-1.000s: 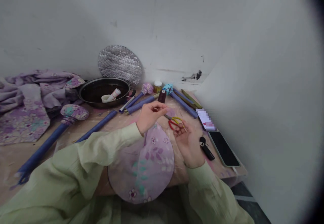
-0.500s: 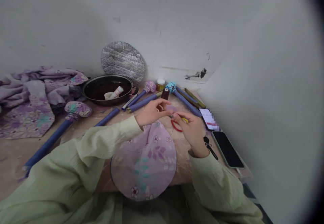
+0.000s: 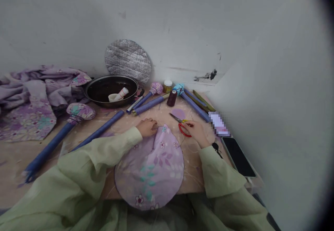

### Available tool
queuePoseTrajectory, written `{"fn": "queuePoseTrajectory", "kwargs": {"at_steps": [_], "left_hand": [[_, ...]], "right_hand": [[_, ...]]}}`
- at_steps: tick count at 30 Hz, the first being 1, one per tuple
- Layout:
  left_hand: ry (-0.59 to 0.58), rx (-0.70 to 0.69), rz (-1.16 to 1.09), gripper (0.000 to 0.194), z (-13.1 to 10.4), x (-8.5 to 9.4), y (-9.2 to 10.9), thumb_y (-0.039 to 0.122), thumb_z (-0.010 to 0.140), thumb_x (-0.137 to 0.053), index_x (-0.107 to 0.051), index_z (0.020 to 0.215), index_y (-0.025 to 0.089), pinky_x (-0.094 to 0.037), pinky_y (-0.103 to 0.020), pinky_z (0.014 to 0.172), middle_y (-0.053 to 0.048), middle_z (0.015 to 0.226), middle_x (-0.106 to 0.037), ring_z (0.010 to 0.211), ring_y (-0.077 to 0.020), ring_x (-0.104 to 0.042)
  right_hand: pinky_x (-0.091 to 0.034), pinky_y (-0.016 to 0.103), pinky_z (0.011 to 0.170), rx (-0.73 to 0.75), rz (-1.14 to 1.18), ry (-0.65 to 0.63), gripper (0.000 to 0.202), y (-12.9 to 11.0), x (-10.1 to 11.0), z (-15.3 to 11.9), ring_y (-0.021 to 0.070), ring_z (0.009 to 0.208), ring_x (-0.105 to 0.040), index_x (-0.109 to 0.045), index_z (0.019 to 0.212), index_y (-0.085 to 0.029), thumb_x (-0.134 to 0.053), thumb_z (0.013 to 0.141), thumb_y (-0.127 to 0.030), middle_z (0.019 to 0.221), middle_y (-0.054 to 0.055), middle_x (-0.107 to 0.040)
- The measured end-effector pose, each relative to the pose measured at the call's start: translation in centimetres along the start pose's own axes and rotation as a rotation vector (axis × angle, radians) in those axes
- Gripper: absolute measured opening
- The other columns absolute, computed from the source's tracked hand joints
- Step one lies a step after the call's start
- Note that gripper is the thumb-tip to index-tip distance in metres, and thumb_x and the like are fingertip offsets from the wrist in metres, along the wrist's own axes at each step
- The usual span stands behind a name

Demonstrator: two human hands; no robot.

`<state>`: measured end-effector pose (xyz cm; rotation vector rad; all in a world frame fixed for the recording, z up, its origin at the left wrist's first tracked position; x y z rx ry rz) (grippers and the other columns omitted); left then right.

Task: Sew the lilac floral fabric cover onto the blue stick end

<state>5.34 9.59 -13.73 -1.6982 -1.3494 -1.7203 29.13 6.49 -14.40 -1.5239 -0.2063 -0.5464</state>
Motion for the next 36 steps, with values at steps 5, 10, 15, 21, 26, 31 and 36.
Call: {"fn": "queuePoseTrajectory", "kwargs": {"at_steps": [5,10,15,21,26,31,36], "left_hand": [[-0.014,-0.014,0.027,0.035,0.2,-0.5,-0.4,0.033,0.095,-0.060,-0.057,0.125,0.016,-0.054,-0.047,0.094,-0.011,0.127,-0.059,0.111,-0.0250,-0.061],[-0.014,-0.043,0.000,0.034,0.2,-0.6,-0.5,0.033,0.095,-0.060,-0.058,0.124,0.016,-0.054,-0.047,0.093,-0.011,0.126,-0.060,0.110,-0.0247,-0.062],[-0.031,-0.070,-0.047,0.034,0.4,-1.1,-0.6,0.033,0.095,-0.060,-0.058,0.124,0.015,-0.054,-0.046,0.092,-0.011,0.126,-0.060,0.110,-0.0245,-0.062],[-0.060,-0.093,-0.148,0.031,1.3,-1.7,-0.9,0.033,0.095,-0.059,-0.059,0.121,0.015,-0.056,-0.044,0.089,-0.010,0.122,-0.062,0.105,-0.0226,-0.064],[-0.056,-0.110,-0.254,0.033,1.3,-1.2,-0.9,0.033,0.095,-0.060,-0.059,0.122,0.015,-0.055,-0.046,0.091,-0.011,0.124,-0.061,0.108,-0.0240,-0.062],[-0.133,-0.165,-0.442,0.031,1.1,-1.2,0.0,0.034,0.096,-0.059,-0.059,0.121,0.014,-0.057,-0.042,0.086,-0.010,0.119,-0.063,0.102,-0.0221,-0.065],[-0.179,-0.199,-0.554,0.032,1.0,-1.8,1.0,0.034,0.095,-0.059,-0.059,0.121,0.014,-0.057,-0.042,0.086,-0.010,0.119,-0.063,0.102,-0.0223,-0.065]], "right_hand": [[-0.056,0.042,0.088,0.040,-0.063,-0.070,0.029,-0.2,-3.4,1.7,0.0213,0.105,-0.064,-0.061,0.121,-0.020,-0.059,0.095,-0.033,0.126,0.010,-0.062],[-0.055,0.045,0.090,0.199,-0.082,-0.209,0.032,-2.2,-4.6,1.8,0.0230,0.108,-0.063,-0.060,0.122,-0.018,-0.060,0.094,-0.033,0.127,0.010,-0.061],[-0.055,0.045,0.090,0.401,-0.040,-0.456,0.029,-4.3,-6.2,0.8,0.0222,0.106,-0.064,-0.062,0.118,-0.018,-0.060,0.094,-0.034,0.122,0.009,-0.064],[-0.055,0.043,0.089,0.472,-0.058,-0.570,0.027,-5.7,-8.2,0.7,0.0211,0.103,-0.064,-0.063,0.116,-0.018,-0.060,0.094,-0.033,0.121,0.009,-0.064],[-0.055,0.045,0.090,0.459,-0.054,-0.662,0.029,-6.8,-7.6,0.3,0.0225,0.106,-0.064,-0.062,0.117,-0.016,-0.061,0.094,-0.034,0.121,0.009,-0.064],[-0.056,0.043,0.086,0.403,-0.031,-0.626,0.029,-7.2,-7.1,0.0,0.0208,0.100,-0.066,-0.062,0.117,-0.016,-0.060,0.094,-0.034,0.117,0.008,-0.065],[-0.057,0.042,0.085,0.378,0.037,-0.594,0.030,-7.4,-7.2,-0.4,0.0211,0.100,-0.066,-0.061,0.118,-0.016,-0.061,0.094,-0.034,0.118,0.008,-0.065]]}}
Point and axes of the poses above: each hand's wrist, its own z-axis towards the middle knuckle, its own x-axis out of the back of the hand, y = z × x, the point moved 7 cm from there along z, towards the middle knuckle
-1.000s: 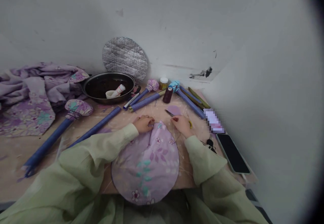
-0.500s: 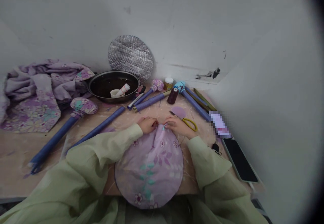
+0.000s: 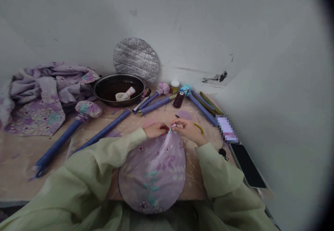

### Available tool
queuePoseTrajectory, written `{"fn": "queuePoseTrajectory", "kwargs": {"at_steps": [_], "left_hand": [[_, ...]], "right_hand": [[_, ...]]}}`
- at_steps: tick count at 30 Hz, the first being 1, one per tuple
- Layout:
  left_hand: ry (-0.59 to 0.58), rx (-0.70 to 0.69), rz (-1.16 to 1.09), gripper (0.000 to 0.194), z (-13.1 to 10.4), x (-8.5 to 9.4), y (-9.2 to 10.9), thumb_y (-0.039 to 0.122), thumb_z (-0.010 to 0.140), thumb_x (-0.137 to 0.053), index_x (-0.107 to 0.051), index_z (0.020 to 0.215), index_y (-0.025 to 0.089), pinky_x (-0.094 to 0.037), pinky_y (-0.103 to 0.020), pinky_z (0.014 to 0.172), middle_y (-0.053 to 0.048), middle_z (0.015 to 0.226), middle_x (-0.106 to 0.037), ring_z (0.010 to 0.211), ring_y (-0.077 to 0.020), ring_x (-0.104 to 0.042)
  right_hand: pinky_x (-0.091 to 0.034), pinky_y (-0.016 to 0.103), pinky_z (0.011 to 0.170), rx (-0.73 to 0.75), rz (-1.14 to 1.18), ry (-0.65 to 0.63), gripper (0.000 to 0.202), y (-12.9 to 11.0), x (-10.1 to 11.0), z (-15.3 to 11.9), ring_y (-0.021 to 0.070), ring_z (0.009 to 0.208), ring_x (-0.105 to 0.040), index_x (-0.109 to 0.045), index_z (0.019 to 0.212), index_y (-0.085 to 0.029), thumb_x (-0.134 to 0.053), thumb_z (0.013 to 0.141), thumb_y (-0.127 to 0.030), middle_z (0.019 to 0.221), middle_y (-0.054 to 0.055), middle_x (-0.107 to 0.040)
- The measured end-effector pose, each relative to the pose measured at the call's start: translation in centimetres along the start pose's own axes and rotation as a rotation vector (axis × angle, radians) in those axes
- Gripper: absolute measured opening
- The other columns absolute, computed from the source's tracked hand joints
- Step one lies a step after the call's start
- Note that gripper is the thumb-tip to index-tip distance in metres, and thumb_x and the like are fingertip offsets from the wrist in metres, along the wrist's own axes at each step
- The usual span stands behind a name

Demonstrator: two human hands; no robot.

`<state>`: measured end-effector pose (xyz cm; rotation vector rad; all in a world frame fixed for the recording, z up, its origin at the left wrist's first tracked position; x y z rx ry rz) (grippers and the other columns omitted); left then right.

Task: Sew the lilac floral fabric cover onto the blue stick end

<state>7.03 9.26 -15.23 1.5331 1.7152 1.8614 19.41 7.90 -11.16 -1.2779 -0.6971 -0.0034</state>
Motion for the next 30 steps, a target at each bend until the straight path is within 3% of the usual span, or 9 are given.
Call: {"fn": "queuePoseTrajectory", "kwargs": {"at_steps": [6,10,15,19,21,27,30], "left_hand": [[-0.076,-0.125,-0.036,0.031,0.2,0.8,2.3,0.033,0.095,-0.060,-0.060,0.119,0.014,-0.057,-0.042,0.085,-0.009,0.117,-0.064,0.101,-0.0223,-0.065],[-0.071,-0.215,-0.026,0.025,-1.5,3.1,5.3,0.034,0.096,-0.059,-0.063,0.108,0.012,-0.058,-0.031,0.069,-0.005,0.097,-0.066,0.079,-0.0150,-0.065],[0.197,-0.332,0.031,0.030,-5.5,7.2,10.1,0.040,0.096,-0.050,-0.062,0.097,0.012,-0.044,-0.022,0.055,0.001,0.075,-0.060,0.062,-0.0103,-0.054],[0.435,-0.361,0.178,0.029,-8.6,10.1,13.1,0.036,0.091,-0.055,-0.058,0.073,0.014,-0.033,-0.023,0.053,0.004,0.061,-0.050,0.056,-0.0097,-0.043],[0.545,-0.370,0.246,0.025,-10.0,11.2,14.3,0.033,0.089,-0.056,-0.060,0.073,0.014,-0.031,-0.025,0.054,0.003,0.061,-0.051,0.057,-0.0105,-0.042],[0.846,-0.437,0.398,0.013,-13.6,11.5,18.0,0.023,0.087,-0.059,-0.067,0.089,0.013,-0.041,-0.027,0.063,-0.002,0.077,-0.068,0.067,-0.0138,-0.057],[0.969,-0.427,0.392,0.011,-14.8,11.0,18.8,0.021,0.087,-0.061,-0.069,0.090,0.015,-0.047,-0.026,0.067,-0.002,0.083,-0.073,0.072,-0.0144,-0.063]], "right_hand": [[-0.056,0.040,0.083,0.053,0.070,0.022,0.025,-2.6,1.0,-1.4,0.0182,0.090,-0.067,-0.066,0.099,-0.014,-0.063,0.092,-0.037,0.100,0.005,-0.069],[-0.050,0.042,0.097,0.071,0.099,0.129,0.029,-5.4,2.2,-2.4,0.0219,0.108,-0.063,-0.069,0.080,-0.019,-0.074,0.079,-0.047,0.108,0.007,-0.068],[-0.051,0.042,0.095,-0.009,0.075,0.273,0.046,-7.5,3.1,-2.8,0.0246,0.110,-0.063,-0.067,0.115,-0.025,-0.078,0.074,-0.043,0.118,0.008,-0.069],[-0.055,0.037,0.074,-0.034,0.040,0.314,0.033,-9.1,3.7,-2.8,0.0225,0.082,-0.068,-0.073,0.102,-0.020,-0.071,0.080,-0.044,0.093,0.005,-0.075],[-0.054,0.033,0.067,-0.007,0.016,0.364,0.028,-10.6,4.1,-2.8,0.0200,0.075,-0.066,-0.074,0.096,-0.020,-0.069,0.082,-0.044,0.086,0.003,-0.075],[-0.049,0.030,0.068,0.137,-0.151,0.624,0.015,-16.6,4.0,-3.5,0.0169,0.071,-0.063,-0.073,0.081,-0.020,-0.072,0.080,-0.035,0.075,-0.001,-0.072],[-0.051,0.027,0.067,0.291,-0.315,0.654,0.013,-19.3,2.8,-4.0,0.0157,0.070,-0.067,-0.073,0.083,-0.020,-0.068,0.085,-0.032,0.078,0.000,-0.075]]}}
Point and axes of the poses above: each hand's wrist, its own z-axis towards the middle knuckle, its own x-axis out of the back of the hand, y = z × x, the point moved 7 cm from there along z, towards the middle knuckle
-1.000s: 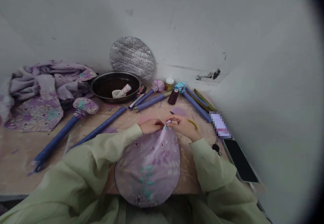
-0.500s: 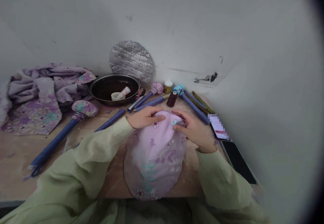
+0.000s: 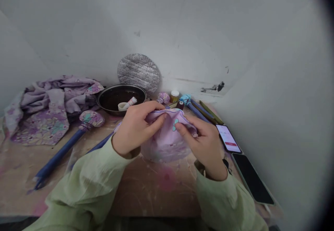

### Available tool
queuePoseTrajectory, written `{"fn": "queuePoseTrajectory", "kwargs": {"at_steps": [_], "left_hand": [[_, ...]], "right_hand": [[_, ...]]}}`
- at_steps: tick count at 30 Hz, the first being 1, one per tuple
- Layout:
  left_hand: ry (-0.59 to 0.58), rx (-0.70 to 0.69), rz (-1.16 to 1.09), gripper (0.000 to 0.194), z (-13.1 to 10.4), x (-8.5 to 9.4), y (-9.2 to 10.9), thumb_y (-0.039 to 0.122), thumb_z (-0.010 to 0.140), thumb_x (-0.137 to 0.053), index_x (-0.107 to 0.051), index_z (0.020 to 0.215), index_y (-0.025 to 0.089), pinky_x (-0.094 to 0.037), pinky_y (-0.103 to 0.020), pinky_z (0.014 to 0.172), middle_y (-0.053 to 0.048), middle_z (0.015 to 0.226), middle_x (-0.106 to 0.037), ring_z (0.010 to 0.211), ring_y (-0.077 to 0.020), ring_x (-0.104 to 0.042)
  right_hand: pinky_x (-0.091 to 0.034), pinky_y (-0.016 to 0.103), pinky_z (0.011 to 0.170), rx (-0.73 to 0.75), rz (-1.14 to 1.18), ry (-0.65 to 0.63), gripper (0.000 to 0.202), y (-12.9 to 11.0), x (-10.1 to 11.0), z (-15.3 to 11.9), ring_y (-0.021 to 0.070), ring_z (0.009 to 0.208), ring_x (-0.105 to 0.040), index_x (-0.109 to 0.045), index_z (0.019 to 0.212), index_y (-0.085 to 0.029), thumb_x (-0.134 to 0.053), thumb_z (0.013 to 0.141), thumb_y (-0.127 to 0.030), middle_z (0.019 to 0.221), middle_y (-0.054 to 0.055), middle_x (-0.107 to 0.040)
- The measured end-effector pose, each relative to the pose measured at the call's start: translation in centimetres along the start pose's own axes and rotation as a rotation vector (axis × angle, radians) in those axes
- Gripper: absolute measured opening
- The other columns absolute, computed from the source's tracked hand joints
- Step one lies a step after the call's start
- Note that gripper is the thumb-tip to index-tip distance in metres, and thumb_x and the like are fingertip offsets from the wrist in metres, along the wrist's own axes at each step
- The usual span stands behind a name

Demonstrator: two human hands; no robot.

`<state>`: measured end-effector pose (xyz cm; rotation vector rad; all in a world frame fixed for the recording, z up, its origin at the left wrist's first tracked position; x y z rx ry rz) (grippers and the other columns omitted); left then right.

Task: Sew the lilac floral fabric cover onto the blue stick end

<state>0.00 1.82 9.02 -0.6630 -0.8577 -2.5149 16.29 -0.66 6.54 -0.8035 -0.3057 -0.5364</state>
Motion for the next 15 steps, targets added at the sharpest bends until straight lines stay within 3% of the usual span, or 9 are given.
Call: {"fn": "queuePoseTrajectory", "kwargs": {"at_steps": [3,7,12,15], "left_hand": [[0.061,0.084,-0.008,0.012,-0.5,0.4,-0.4,0.025,0.089,-0.060,-0.070,0.086,0.019,-0.049,-0.025,0.067,0.001,0.077,-0.073,0.067,-0.0137,-0.064],[0.118,0.123,-0.013,0.014,-1.0,0.6,-1.2,0.029,0.089,-0.062,-0.070,0.080,0.021,-0.049,-0.025,0.062,0.003,0.071,-0.072,0.062,-0.0131,-0.064],[-0.007,0.124,-0.143,0.010,-1.2,-0.7,-1.3,0.029,0.086,-0.067,-0.072,0.082,0.020,-0.050,-0.023,0.059,0.002,0.074,-0.075,0.062,-0.0132,-0.065],[0.017,0.109,-0.146,0.011,-1.3,-0.9,-1.2,0.023,0.087,-0.066,-0.070,0.077,0.020,-0.051,-0.024,0.063,0.001,0.074,-0.073,0.066,-0.0136,-0.065]], "right_hand": [[-0.051,0.024,0.062,0.057,-0.037,0.018,0.013,-0.9,0.0,-0.3,0.0136,0.067,-0.067,-0.072,0.088,-0.020,-0.066,0.087,-0.031,0.078,-0.001,-0.075],[-0.047,0.024,0.056,0.081,-0.091,0.029,0.015,-0.8,0.0,-0.5,0.0119,0.059,-0.060,-0.067,0.076,-0.021,-0.063,0.090,-0.026,0.065,-0.003,-0.065],[-0.052,0.027,0.063,0.091,-0.047,0.015,0.009,-0.7,-0.8,-0.5,0.0145,0.069,-0.065,-0.066,0.080,-0.022,-0.064,0.089,-0.020,0.076,0.000,-0.070],[-0.055,0.027,0.065,0.097,-0.030,0.068,0.007,-0.5,-0.8,-0.8,0.0161,0.072,-0.069,-0.067,0.088,-0.024,-0.067,0.086,-0.018,0.081,-0.001,-0.074]]}}
Point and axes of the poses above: each hand's wrist, its own z-axis towards the middle knuckle, its own x-axis out of the back of the hand, y = z × x, the point moved 7 cm from there along z, towards the middle knuckle
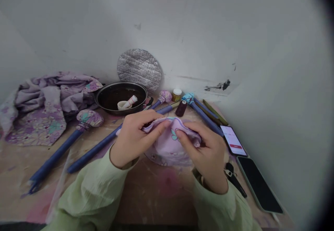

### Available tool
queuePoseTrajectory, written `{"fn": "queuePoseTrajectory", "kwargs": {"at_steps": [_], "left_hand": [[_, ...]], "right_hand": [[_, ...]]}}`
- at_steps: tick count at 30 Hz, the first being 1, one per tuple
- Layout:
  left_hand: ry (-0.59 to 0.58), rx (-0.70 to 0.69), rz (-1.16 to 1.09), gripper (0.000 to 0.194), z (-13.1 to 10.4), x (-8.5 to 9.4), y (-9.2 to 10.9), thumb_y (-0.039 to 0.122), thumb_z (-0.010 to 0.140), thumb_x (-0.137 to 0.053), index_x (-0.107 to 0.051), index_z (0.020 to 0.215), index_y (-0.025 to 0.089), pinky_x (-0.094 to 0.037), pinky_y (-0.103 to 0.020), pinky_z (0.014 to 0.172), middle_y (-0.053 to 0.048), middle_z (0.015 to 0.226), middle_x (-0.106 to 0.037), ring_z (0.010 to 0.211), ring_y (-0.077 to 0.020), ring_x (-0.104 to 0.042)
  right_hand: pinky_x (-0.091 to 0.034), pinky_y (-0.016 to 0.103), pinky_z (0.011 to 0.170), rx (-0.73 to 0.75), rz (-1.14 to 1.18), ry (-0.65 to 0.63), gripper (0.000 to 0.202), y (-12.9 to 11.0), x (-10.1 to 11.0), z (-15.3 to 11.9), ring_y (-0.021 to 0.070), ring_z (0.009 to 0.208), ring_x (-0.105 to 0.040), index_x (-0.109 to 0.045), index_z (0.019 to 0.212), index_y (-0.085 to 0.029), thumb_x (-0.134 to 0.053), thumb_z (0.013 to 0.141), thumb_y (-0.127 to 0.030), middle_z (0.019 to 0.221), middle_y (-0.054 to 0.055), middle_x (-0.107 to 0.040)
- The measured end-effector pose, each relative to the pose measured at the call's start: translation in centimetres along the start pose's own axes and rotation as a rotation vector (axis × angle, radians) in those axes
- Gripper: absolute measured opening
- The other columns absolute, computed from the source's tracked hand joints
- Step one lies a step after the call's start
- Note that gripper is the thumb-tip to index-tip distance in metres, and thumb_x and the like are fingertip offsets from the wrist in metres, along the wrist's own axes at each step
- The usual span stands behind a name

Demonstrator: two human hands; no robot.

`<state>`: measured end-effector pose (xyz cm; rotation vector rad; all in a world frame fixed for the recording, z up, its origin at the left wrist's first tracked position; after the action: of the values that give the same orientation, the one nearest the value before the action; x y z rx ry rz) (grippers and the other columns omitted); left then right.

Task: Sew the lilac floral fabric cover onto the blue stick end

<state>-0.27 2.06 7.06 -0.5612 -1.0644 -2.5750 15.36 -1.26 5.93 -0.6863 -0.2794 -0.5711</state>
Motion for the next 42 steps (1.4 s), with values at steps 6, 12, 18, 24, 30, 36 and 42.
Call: {"fn": "queuePoseTrajectory", "kwargs": {"at_steps": [6,12,18,24,30,36,42], "left_hand": [[0.138,-0.016,0.057,0.007,0.0,1.0,-0.7,0.023,0.087,-0.067,-0.070,0.081,0.022,-0.050,-0.025,0.062,0.003,0.075,-0.073,0.064,-0.0127,-0.065],[0.054,-0.009,0.081,0.016,0.6,1.4,-1.5,0.024,0.086,-0.067,-0.066,0.070,0.020,-0.048,-0.025,0.060,0.003,0.065,-0.067,0.059,-0.0120,-0.061],[-0.107,-0.103,0.022,0.024,0.9,0.7,-1.0,0.026,0.078,-0.079,-0.071,0.100,0.021,-0.054,-0.023,0.068,-0.001,0.092,-0.078,0.076,-0.0151,-0.070],[-0.100,-0.093,-0.145,0.011,0.4,0.3,0.1,0.019,0.078,-0.078,-0.067,0.080,0.020,-0.055,-0.024,0.066,0.001,0.082,-0.074,0.073,-0.0138,-0.069],[0.053,-0.029,-0.018,0.012,-0.4,0.5,0.1,0.019,0.079,-0.076,-0.064,0.081,0.021,-0.049,-0.022,0.057,0.005,0.075,-0.072,0.063,-0.0096,-0.064],[0.129,-0.046,0.043,0.009,-0.5,0.5,0.1,0.020,0.081,-0.074,-0.065,0.080,0.022,-0.048,-0.025,0.055,0.003,0.075,-0.072,0.061,-0.0111,-0.062],[0.019,-0.099,-0.078,0.009,-0.1,0.3,0.2,0.015,0.090,-0.060,-0.065,0.090,0.022,-0.054,-0.027,0.074,0.000,0.087,-0.072,0.080,-0.0134,-0.065]], "right_hand": [[-0.056,0.027,0.070,-0.024,0.024,-0.050,0.012,0.9,-0.1,-0.1,0.0158,0.078,-0.070,-0.067,0.095,-0.025,-0.069,0.085,-0.018,0.088,-0.001,-0.076],[-0.054,0.022,0.063,-0.050,0.020,-0.071,0.008,2.0,-0.1,0.3,0.0121,0.068,-0.068,-0.067,0.091,-0.025,-0.065,0.089,-0.018,0.079,-0.005,-0.074],[-0.051,0.023,0.057,-0.058,0.071,-0.144,0.008,1.9,-0.5,0.4,0.0124,0.065,-0.066,-0.067,0.093,-0.028,-0.063,0.092,-0.021,0.075,-0.004,-0.071],[-0.055,0.027,0.060,-0.047,0.094,-0.121,0.010,1.0,-0.3,0.3,0.0158,0.068,-0.069,-0.068,0.092,-0.028,-0.066,0.088,-0.019,0.081,-0.002,-0.075],[-0.055,0.029,0.066,-0.052,0.111,-0.116,0.007,0.4,0.0,0.2,0.0160,0.074,-0.069,-0.067,0.088,-0.026,-0.066,0.088,-0.019,0.081,-0.002,-0.075],[-0.053,0.026,0.060,-0.068,0.103,-0.109,0.011,0.6,0.2,-0.1,0.0131,0.067,-0.067,-0.067,0.090,-0.027,-0.067,0.086,-0.017,0.079,-0.004,-0.074],[-0.054,0.026,0.068,-0.088,0.118,-0.086,0.011,0.7,0.2,-0.1,0.0127,0.076,-0.068,-0.068,0.090,-0.027,-0.067,0.086,-0.017,0.084,-0.004,-0.076]]}}
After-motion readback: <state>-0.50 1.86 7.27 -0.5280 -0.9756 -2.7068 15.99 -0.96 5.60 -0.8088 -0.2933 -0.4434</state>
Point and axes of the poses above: each hand's wrist, its own z-axis towards the middle knuckle, its own x-axis out of the back of the hand, y = z × x, the point moved 7 cm from there along z, towards the middle knuckle
